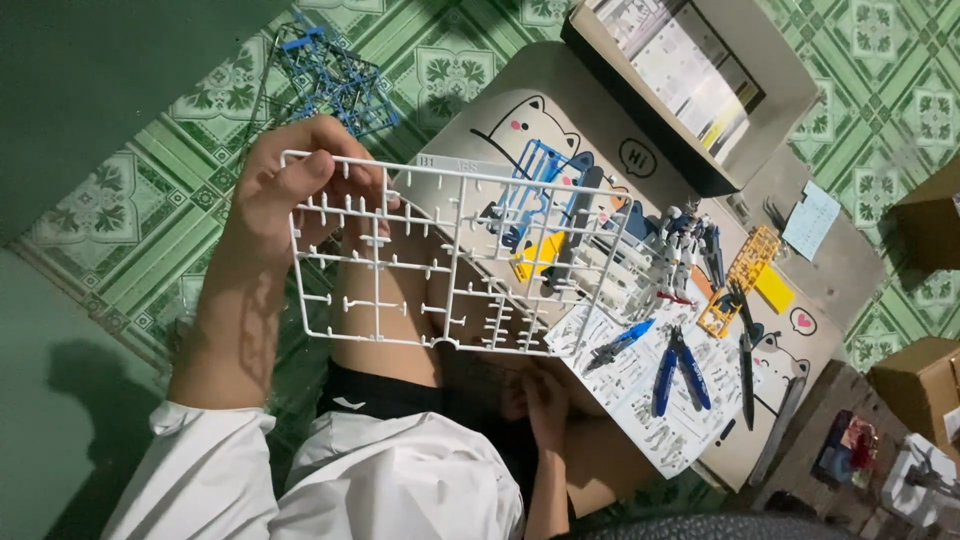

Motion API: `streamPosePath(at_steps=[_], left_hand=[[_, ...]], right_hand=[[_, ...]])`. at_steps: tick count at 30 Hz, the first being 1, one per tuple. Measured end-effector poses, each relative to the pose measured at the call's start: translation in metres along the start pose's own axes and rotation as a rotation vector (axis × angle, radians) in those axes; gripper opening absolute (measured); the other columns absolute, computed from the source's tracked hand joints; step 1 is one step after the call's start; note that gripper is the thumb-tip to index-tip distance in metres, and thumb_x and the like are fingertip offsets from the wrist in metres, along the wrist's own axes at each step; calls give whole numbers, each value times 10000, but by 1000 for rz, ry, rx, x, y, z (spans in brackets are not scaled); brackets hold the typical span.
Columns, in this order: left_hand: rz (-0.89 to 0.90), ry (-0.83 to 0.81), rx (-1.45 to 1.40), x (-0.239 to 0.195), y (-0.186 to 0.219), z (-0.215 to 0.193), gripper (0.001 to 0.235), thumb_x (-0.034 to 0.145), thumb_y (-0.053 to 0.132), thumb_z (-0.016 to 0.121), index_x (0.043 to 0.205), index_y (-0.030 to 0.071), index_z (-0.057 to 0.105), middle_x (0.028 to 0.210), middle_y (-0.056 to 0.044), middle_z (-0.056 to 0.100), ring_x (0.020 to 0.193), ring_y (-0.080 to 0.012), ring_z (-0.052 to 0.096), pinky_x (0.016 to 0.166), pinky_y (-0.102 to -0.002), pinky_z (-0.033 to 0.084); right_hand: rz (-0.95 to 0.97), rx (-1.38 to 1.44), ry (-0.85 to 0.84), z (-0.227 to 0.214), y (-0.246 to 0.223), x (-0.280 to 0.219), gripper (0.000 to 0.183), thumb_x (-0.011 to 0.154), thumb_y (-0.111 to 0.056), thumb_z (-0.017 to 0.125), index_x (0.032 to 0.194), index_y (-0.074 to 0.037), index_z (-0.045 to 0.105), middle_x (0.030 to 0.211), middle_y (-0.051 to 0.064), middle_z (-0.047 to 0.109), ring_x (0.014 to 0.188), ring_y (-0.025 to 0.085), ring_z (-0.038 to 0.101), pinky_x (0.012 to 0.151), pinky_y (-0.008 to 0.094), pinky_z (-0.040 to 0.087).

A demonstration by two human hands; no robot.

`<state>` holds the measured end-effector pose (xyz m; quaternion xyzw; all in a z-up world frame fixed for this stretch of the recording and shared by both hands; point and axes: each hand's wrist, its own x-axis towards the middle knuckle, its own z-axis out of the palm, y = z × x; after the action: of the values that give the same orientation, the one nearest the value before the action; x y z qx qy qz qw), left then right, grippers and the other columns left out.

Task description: The person sits on the floor and uses a file to smooth a small plastic model part, then uses pliers to remove a piece from a sprue. They handle several plastic sprues and place them on the floor.

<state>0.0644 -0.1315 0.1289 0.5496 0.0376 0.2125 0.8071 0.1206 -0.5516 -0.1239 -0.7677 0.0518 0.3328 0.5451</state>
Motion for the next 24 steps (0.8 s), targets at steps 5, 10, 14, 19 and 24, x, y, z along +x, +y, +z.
streamPosePath(at_steps=[5, 10, 14, 19, 24], left_hand=[[-26, 52, 47, -1, 2, 3, 268, 850, 278, 554, 940, 29, 596, 815, -54, 621, 593, -142, 630, 546, -208, 544], [-18, 45, -36, 0, 2, 4, 170, 889, 197, 503, 935, 48, 572, 862, -57, 623, 685, -118, 641, 589, -190, 548], [16, 58, 106, 3, -5, -3, 191, 888, 227, 483, 949, 67, 567, 884, -56, 625, 765, -131, 644, 706, -215, 543], [12, 47, 11, 5, -9, -6, 182, 893, 214, 501, 951, 57, 572, 888, -70, 631, 732, -137, 633, 660, -226, 561], [-3, 72, -7, 5, -17, -9, 160, 915, 205, 496, 973, 77, 572, 907, -64, 623, 812, -161, 655, 684, -252, 578]], right_hand=[[-43, -93, 24, -4, 7, 3, 310, 810, -57, 592, 1090, 73, 619, 734, 132, 661, 524, 159, 564, 506, 256, 469], [-24, -214, 39, -1, -2, 0, 299, 829, -129, 577, 1072, 30, 645, 836, 119, 677, 637, 168, 576, 619, 284, 483], [-191, -309, 43, -1, -4, -1, 261, 793, -127, 579, 989, 27, 657, 877, 115, 697, 751, 198, 626, 729, 279, 490], [-108, -196, 51, 0, -5, -2, 261, 817, -132, 589, 1007, 33, 656, 819, 107, 677, 657, 157, 569, 637, 252, 468], [-161, -323, 34, 1, -11, -3, 284, 812, -157, 577, 1024, 13, 659, 828, 107, 686, 680, 167, 579, 673, 262, 480]])
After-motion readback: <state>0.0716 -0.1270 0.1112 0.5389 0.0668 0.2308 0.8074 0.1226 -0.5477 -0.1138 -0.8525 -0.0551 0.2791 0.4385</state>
